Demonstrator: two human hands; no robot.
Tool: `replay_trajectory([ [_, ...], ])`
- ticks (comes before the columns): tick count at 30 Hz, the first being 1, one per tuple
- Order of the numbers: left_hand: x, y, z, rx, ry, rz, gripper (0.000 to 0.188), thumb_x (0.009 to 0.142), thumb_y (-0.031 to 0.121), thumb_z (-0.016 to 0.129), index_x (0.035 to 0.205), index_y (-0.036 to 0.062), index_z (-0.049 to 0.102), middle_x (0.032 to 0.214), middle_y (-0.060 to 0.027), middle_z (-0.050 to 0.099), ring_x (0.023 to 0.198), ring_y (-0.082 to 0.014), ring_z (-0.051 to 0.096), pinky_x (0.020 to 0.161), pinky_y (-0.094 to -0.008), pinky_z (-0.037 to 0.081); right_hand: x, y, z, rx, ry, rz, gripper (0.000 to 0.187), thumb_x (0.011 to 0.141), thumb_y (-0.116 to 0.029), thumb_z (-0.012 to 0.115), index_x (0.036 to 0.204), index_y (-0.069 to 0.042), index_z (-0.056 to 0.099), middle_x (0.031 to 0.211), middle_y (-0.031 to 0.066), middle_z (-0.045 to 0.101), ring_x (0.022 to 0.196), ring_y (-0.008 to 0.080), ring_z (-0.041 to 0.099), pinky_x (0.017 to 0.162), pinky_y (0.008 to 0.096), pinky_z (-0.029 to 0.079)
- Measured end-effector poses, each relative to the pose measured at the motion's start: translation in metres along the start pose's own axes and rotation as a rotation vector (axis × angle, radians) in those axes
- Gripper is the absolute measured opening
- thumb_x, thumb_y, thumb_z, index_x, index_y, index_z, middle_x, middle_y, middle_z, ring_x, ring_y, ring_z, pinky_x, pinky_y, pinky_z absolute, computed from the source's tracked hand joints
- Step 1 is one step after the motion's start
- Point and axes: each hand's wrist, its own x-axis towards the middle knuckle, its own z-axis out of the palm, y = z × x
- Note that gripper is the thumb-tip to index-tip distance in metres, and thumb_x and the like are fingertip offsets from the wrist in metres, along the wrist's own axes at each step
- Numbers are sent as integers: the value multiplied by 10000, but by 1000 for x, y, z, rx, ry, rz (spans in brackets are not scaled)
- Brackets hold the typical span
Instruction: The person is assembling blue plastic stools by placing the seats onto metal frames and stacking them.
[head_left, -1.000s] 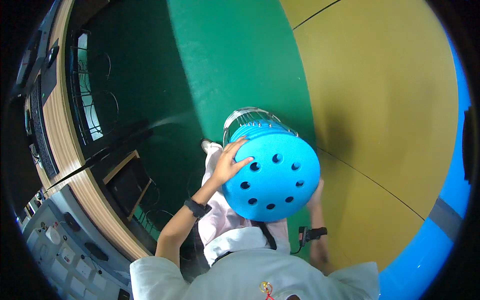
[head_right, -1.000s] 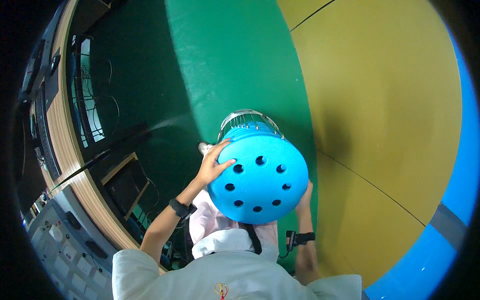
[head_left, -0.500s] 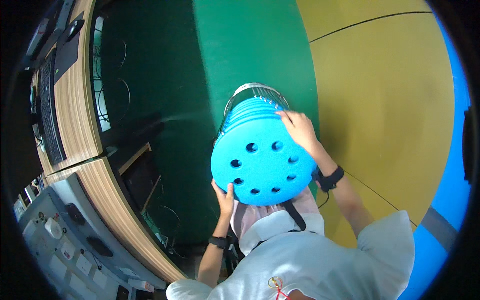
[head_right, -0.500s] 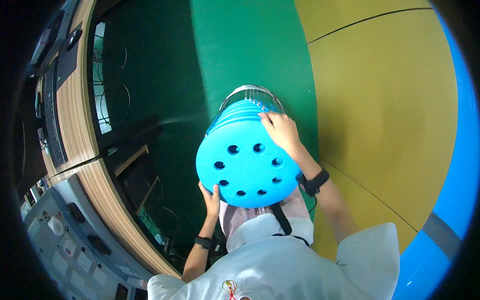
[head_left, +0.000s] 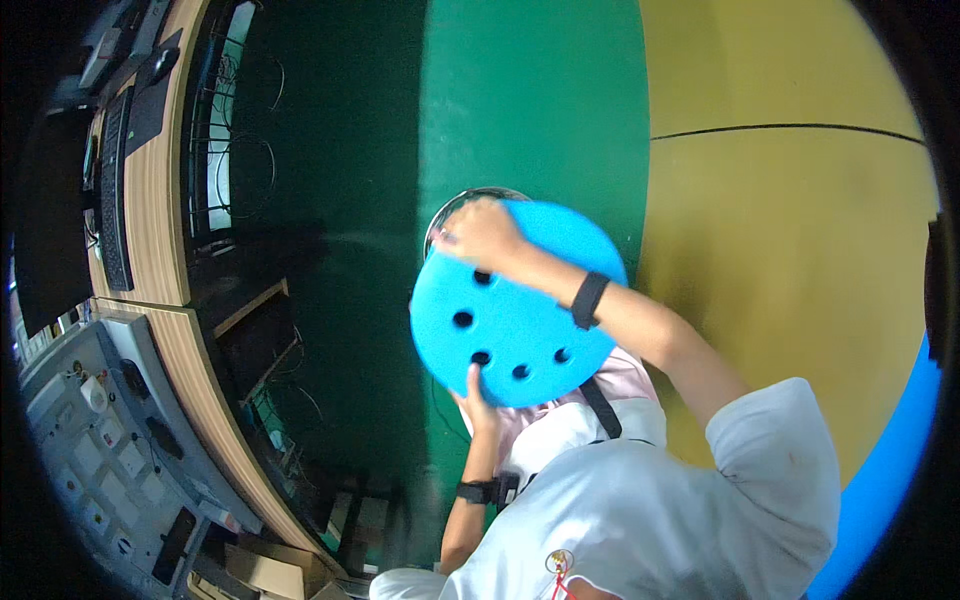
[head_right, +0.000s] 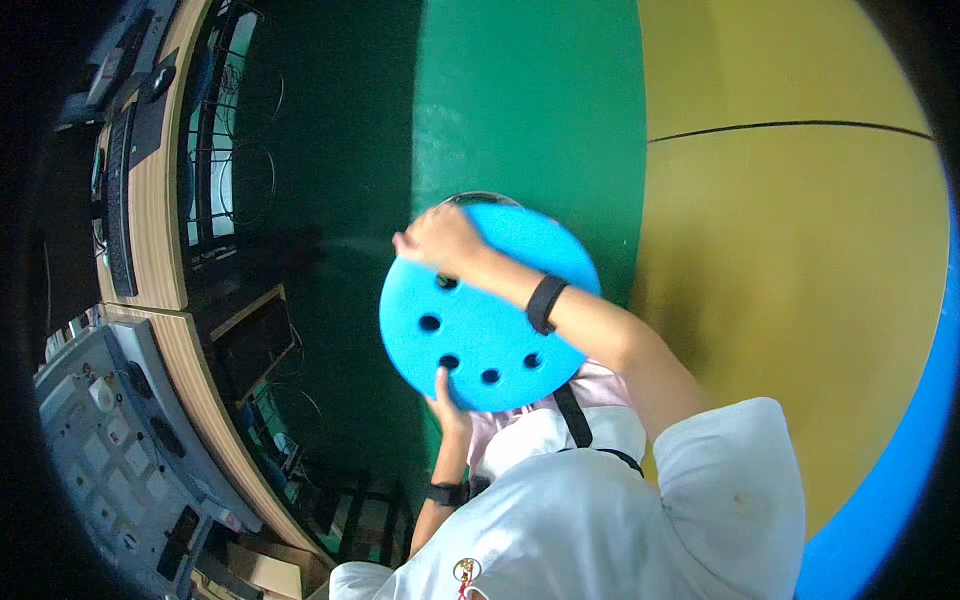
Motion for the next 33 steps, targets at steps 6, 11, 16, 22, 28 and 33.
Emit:
replay_trajectory([
  [6,-10,-32,-32,-8,0,95,649,808,148,605,1329,48,231,1303,-149,359,1149,-289,403,965,-412,345,-34,-13,7,151,46,-118,287,818,-274,522,648,-58,604,638,91,604,624,222,599,621,332,450],
  [11,3,-17,-16,157,-41,163,591,818,212,614,1289,40,302,1244,-138,416,1109,-261,439,932,-390,373,-43,21,-3,218,142,-30,223,777,-233,568,641,-59,599,654,73,614,617,215,605,580,330,474],
  [16,-21,-2,16,166,36,146,614,770,68,641,1276,7,299,1219,-144,418,1088,-243,438,958,-369,334,-54,43,-27,260,255,44,125,725,-167,627,655,-67,602,668,48,622,608,208,608,560,319,481],
  [22,-45,3,87,389,91,182,654,758,95,664,1270,-13,272,1198,-172,419,1087,-258,431,945,-382,337,-69,107,-60,297,347,117,134,719,-127,633,636,-33,587,663,77,616,580,224,599,527,325,471],
  [28,-36,26,144,609,31,372,509,703,160,727,1068,-45,437,1010,-163,526,920,-232,516,839,-339,405,-83,154,-83,356,541,355,170,736,-130,620,621,-21,557,580,97,546,504,249,543,445,333,414],
  [33,-13,69,184,980,-87,512,625,628,304,787,1021,-49,452,913,-198,578,819,-232,582,711,-337,479,-103,173,-97,366,629,574,91,739,-87,609,677,-21,608,607,107,576,510,235,566,449,299,415],
])
